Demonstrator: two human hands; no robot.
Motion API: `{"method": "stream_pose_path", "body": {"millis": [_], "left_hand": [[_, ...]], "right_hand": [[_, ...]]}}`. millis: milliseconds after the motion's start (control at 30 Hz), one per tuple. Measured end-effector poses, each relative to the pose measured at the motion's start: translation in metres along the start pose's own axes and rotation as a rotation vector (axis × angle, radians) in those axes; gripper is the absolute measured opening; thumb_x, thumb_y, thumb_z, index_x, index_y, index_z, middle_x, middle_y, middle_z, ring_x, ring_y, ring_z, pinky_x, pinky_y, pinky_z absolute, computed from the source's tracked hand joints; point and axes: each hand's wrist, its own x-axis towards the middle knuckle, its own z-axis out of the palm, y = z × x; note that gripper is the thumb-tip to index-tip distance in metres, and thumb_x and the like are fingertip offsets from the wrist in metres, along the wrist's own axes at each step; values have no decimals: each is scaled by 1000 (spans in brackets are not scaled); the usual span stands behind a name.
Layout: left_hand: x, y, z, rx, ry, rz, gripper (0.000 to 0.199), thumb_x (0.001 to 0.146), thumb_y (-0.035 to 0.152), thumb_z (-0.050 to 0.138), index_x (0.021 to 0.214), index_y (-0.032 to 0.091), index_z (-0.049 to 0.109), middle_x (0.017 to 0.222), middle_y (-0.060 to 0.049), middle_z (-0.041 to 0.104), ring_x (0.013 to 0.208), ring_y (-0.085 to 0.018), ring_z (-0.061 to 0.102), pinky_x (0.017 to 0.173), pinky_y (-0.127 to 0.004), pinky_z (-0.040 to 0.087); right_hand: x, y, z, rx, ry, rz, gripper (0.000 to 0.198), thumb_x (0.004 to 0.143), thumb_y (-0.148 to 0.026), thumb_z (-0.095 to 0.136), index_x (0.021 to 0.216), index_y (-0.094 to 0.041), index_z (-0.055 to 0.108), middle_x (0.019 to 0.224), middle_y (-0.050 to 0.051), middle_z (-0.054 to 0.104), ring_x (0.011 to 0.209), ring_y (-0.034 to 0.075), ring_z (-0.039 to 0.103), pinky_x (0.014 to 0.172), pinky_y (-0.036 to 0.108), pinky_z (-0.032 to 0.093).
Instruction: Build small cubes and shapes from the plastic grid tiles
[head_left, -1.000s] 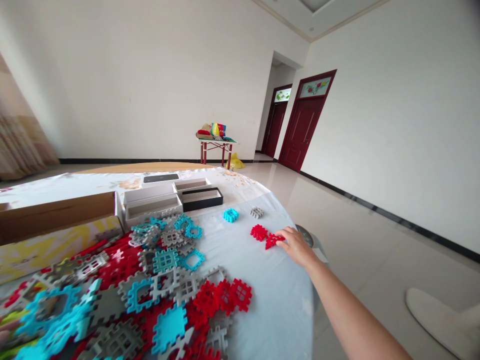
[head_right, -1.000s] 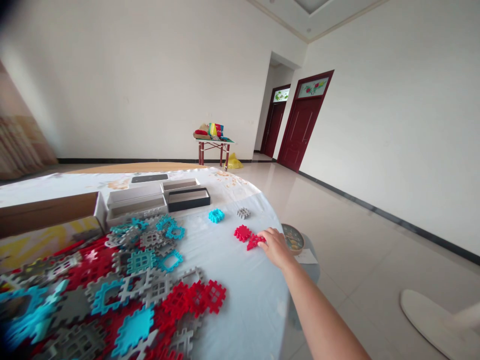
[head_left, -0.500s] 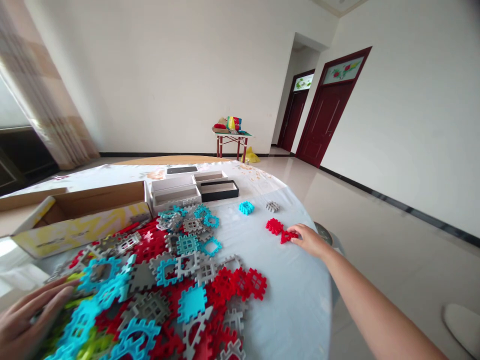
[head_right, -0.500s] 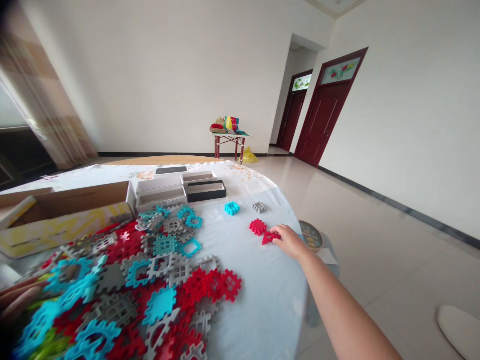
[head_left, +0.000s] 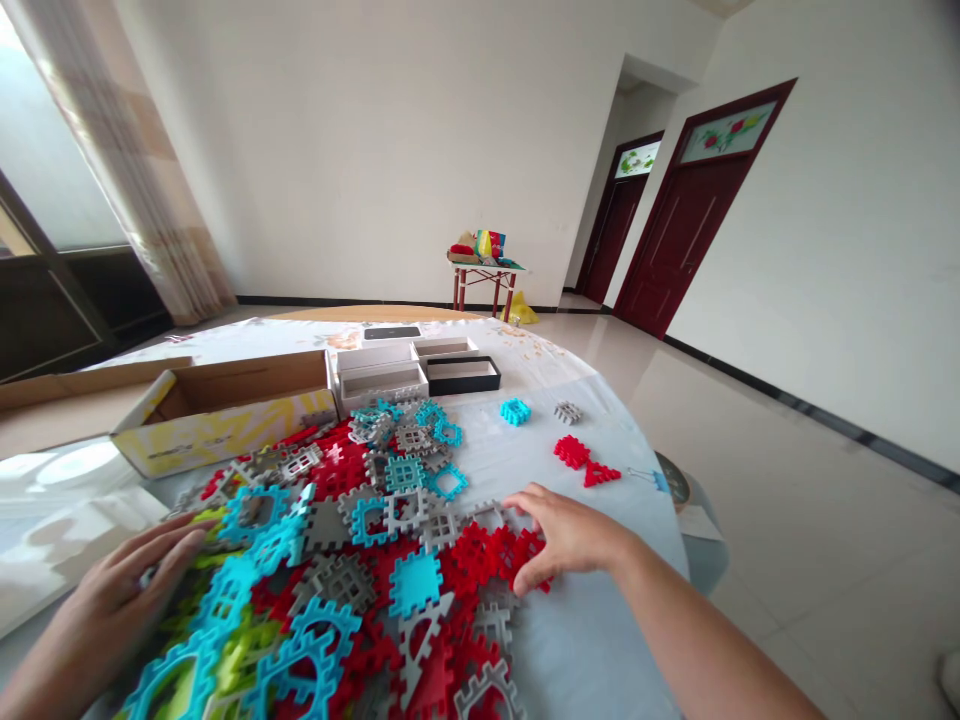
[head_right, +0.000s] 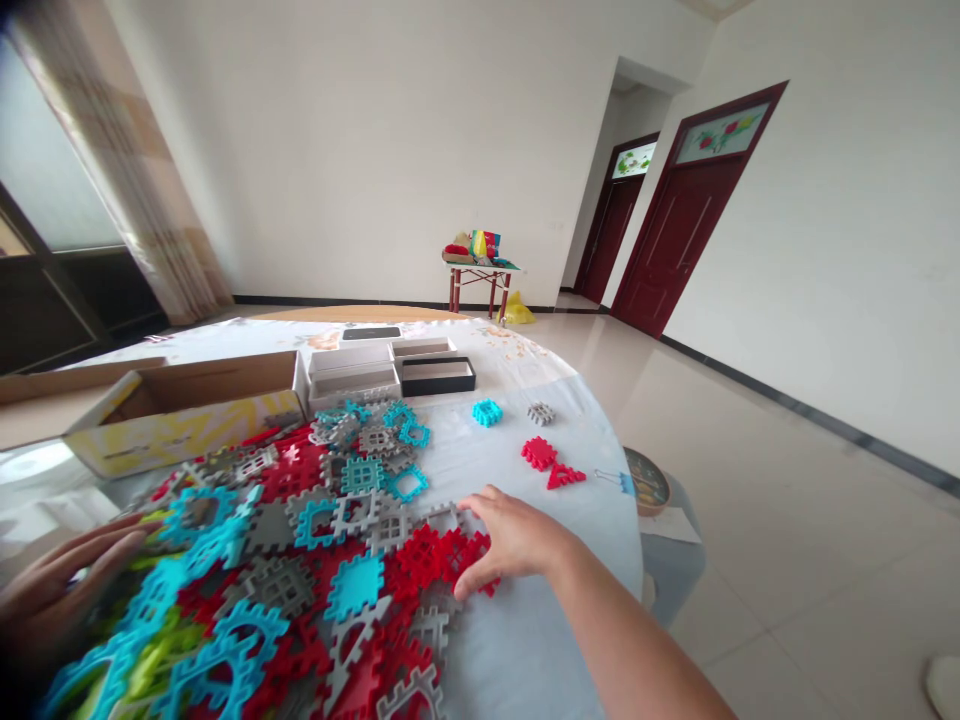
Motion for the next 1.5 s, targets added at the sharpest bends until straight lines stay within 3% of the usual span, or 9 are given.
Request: {"method": "stream_pose_path", "body": {"millis": [100, 367, 467, 600, 700, 800, 1033, 1300, 1500], "left_hand": [[-1, 1, -4, -151, -112, -52, 55, 71, 69, 41, 94, 26, 66, 109, 4, 67, 100, -19, 60, 95, -31, 43], [-2, 25, -18, -203, -89, -63, 76, 62, 78, 38, 93, 15, 68, 107, -13, 66, 102, -26, 59, 100, -41, 39], [-2, 23, -16, -216, -83, -64, 73, 61, 77, 40, 92, 18, 68, 106, -12, 66, 101, -26, 59, 99, -42, 40], [-3, 16, -10, -232, -65, -67, 68, 62, 76, 41, 90, 20, 69, 106, -11, 66, 100, -27, 60, 98, -45, 42], [-3, 7, -5, -237, -57, -72, 64, 63, 74, 42, 90, 22, 68, 106, -10, 66, 99, -27, 60, 97, -46, 42], [-3, -6, 2, -252, -53, -29, 59, 66, 71, 44, 92, 24, 68, 106, -9, 66, 99, -26, 60, 97, -45, 42], [-2, -32, 16, -230, -49, 71, 48, 74, 61, 44, 100, 25, 65, 112, -8, 63, 104, -25, 57, 99, -44, 40], [-3, -5, 0, -242, -12, 13, 58, 68, 70, 42, 93, 24, 68, 106, -10, 66, 99, -27, 60, 96, -47, 42], [-4, 13, -10, -241, -10, -7, 61, 64, 73, 42, 88, 25, 69, 101, -8, 69, 94, -26, 63, 92, -44, 47]], "right_hand": [[14, -12, 11, 16, -9, -37, 79, 51, -49, 77, 122, -26, 50, 111, 5, 52, 94, 20, 54, 82, 28, 44], [48, -30, 12, 74, -45, -145, 72, 51, -54, 76, 113, -23, 58, 104, 4, 57, 88, 18, 56, 76, 27, 45], [65, -34, 11, 63, 130, -170, 49, 66, -53, 67, 100, -19, 64, 92, 5, 62, 82, 17, 58, 75, 28, 45], [101, -43, 23, -1, 343, -335, 23, 80, -24, 57, 101, -19, 63, 101, 5, 65, 96, 18, 56, 88, 31, 41], [126, -50, 36, -93, 296, -446, 43, 72, -6, 52, 113, -20, 59, 119, 5, 59, 111, 18, 50, 98, 34, 35], [138, -52, 42, -145, 229, -424, 52, 71, -5, 49, 120, -21, 55, 130, 6, 51, 119, 19, 44, 100, 35, 34], [135, -51, 36, -121, 167, -431, 37, 74, -21, 63, 110, -24, 62, 123, 5, 57, 115, 20, 48, 98, 36, 35], [125, -54, 45, -31, 282, -468, 26, 80, -26, 57, 105, -22, 65, 107, 4, 66, 106, 19, 53, 95, 33, 37], [125, -40, 38, 289, 435, -227, 36, 88, -35, 41, 112, -15, 60, 101, 9, 67, 95, 20, 61, 84, 32, 46]]}}
